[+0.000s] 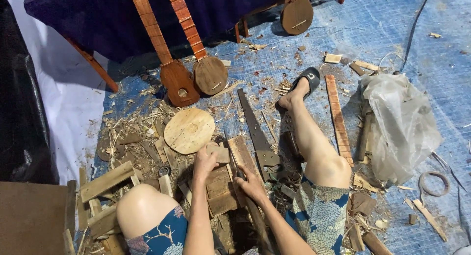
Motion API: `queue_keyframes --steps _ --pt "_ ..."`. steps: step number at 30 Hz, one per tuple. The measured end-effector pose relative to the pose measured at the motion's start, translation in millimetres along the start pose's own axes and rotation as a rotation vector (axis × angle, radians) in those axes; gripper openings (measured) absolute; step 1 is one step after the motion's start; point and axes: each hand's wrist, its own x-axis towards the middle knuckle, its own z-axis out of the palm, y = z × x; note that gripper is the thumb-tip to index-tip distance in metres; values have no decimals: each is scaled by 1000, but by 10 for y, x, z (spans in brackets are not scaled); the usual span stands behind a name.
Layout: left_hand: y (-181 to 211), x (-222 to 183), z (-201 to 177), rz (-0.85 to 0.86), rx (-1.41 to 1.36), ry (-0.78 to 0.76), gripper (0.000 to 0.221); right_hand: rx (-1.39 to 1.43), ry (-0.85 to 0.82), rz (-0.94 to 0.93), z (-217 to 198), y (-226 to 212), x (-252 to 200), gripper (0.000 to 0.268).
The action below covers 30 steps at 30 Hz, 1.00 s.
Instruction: Shaping a piece of wood using a small hand blade to remove thin shavings.
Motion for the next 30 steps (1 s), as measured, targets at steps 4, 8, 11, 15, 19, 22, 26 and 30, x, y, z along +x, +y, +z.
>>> queue_keyframes --steps 4,8,11,15,19,22,26,30 --pt "105 -126 -41 -36 -89 -25 40 -83 -21 25 57 114 117 59" --pt "261 -229 0 105 30 29 43 -52 -92 17 50 47 44 54" --pt "276 -209 -1 15 -56 47 45 -24 -80 4 70 -88 -76 49" --pt "47 -52 -26 -49 33 125 48 93 -75 27 3 -15 0 39" --pt "68 -39 -40 -70 95 253 44 290 -190 43 -39 -26 134 20" --pt "30 -78 -4 -62 81 352 36 520 -175 136 -8 127 254 26" --pt "163 -213 46 -2 73 372 36 503 -152 74 45 232 275 33" --pt "346 -260 17 189 114 337 34 108 -46 -10 -37 -11 102 29"
